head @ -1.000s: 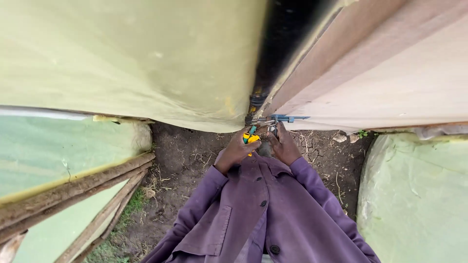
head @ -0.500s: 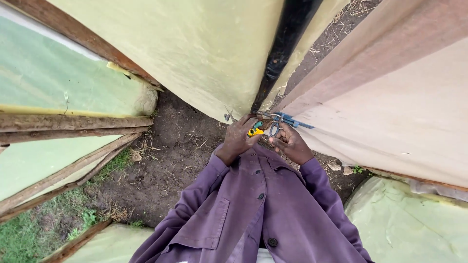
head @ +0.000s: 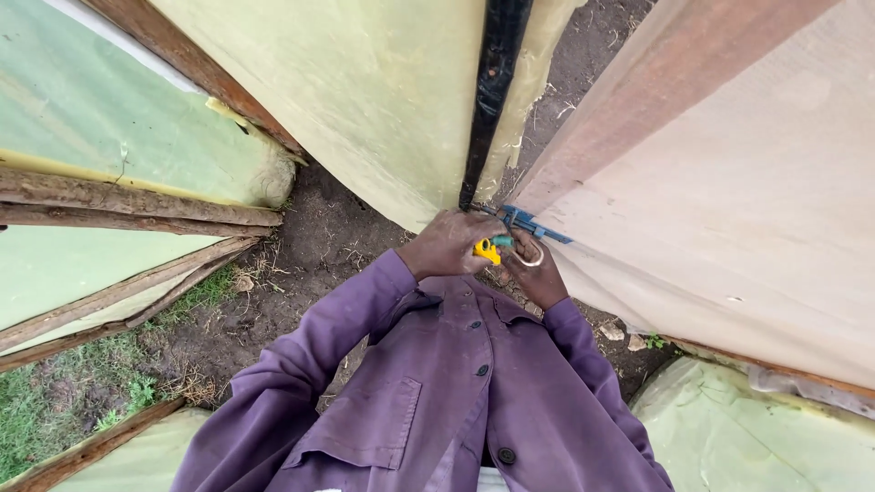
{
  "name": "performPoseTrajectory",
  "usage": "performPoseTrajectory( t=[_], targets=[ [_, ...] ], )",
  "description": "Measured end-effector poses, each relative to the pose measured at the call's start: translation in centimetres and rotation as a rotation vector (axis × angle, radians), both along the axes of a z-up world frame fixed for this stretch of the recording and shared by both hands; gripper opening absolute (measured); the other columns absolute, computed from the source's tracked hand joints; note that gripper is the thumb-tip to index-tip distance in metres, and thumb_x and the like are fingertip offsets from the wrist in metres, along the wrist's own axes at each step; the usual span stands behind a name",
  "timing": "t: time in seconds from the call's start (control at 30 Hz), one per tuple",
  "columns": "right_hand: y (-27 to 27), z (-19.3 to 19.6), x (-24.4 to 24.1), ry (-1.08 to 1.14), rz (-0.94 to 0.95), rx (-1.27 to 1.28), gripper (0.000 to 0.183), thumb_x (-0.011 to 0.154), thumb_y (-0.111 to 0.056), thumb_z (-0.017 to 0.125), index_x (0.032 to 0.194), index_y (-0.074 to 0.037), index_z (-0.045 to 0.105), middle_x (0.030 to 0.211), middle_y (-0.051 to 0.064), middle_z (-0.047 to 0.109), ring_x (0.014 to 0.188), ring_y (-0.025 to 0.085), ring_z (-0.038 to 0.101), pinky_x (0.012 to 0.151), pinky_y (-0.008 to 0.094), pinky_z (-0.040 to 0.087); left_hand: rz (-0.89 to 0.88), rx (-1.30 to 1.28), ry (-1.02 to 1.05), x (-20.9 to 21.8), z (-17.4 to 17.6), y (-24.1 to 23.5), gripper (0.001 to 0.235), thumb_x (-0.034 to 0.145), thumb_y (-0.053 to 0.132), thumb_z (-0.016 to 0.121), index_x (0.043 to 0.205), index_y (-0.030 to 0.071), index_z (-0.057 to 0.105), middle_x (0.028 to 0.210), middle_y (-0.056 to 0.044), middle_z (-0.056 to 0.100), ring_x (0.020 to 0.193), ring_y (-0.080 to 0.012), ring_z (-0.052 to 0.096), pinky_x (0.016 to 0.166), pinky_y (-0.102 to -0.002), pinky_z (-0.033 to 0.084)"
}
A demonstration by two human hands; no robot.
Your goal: The person picks up irrigation connectors from a box in a greenhouse and walks to an outdoor area to attach them to irrigation pipes.
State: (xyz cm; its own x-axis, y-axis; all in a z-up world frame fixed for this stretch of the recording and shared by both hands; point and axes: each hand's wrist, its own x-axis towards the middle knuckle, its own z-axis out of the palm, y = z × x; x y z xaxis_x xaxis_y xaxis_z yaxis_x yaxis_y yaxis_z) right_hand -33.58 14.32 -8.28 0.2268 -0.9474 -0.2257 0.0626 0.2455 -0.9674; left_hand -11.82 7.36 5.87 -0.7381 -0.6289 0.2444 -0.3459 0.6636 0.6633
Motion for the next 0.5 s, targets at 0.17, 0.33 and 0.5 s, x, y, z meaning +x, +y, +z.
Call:
performPoseTrajectory(
  t=[0.17, 0.33, 0.5],
  targets=[
    [-0.8, 3.4, 1.2, 0.051, -0.142, 0.039, 0.032, 0.105, -0.016, 0.061, 0.121, 0.011, 0.057, 0.077, 0.023, 0.067, 0.064, 0.023, 0.070, 0.050, 0.028, 0.060, 0.015, 0.190, 0.049, 0.9, 4.2, 2.0, 0.049, 0.077, 0.008, 0.077, 0.124, 0.001, 0.068, 0.093, -0.024, 0.074, 0.070, -0.0364, 0.073, 0.065, -0.043, 0.060],
    [-1.9, 4.0, 2.6, -0.037, -0.396, 0.268, 0.054, 0.104, -0.050, 0.058, 0.100, 0.004, 0.062, 0.061, 0.019, 0.065, 0.045, 0.020, 0.066, 0.037, 0.025, 0.055, 0.267, 0.213, 0.110, 3.7, -1.7, 3.6, 0.046, 0.073, 0.023, 0.085, 0.113, 0.006, 0.070, 0.091, -0.019, 0.073, 0.077, -0.0401, 0.072, 0.063, -0.044, 0.058],
    [-0.7, 5.1, 0.3, -0.042, -0.186, 0.341, 0.060, 0.103, -0.061, 0.051, 0.094, -0.002, 0.063, 0.069, 0.020, 0.068, 0.055, 0.022, 0.071, 0.042, 0.029, 0.059, 0.269, 0.079, -0.110, 2.0, -3.2, 3.6, 0.046, 0.077, 0.022, 0.081, 0.120, 0.010, 0.070, 0.096, -0.016, 0.075, 0.072, -0.0328, 0.072, 0.065, -0.041, 0.058]
  ],
)
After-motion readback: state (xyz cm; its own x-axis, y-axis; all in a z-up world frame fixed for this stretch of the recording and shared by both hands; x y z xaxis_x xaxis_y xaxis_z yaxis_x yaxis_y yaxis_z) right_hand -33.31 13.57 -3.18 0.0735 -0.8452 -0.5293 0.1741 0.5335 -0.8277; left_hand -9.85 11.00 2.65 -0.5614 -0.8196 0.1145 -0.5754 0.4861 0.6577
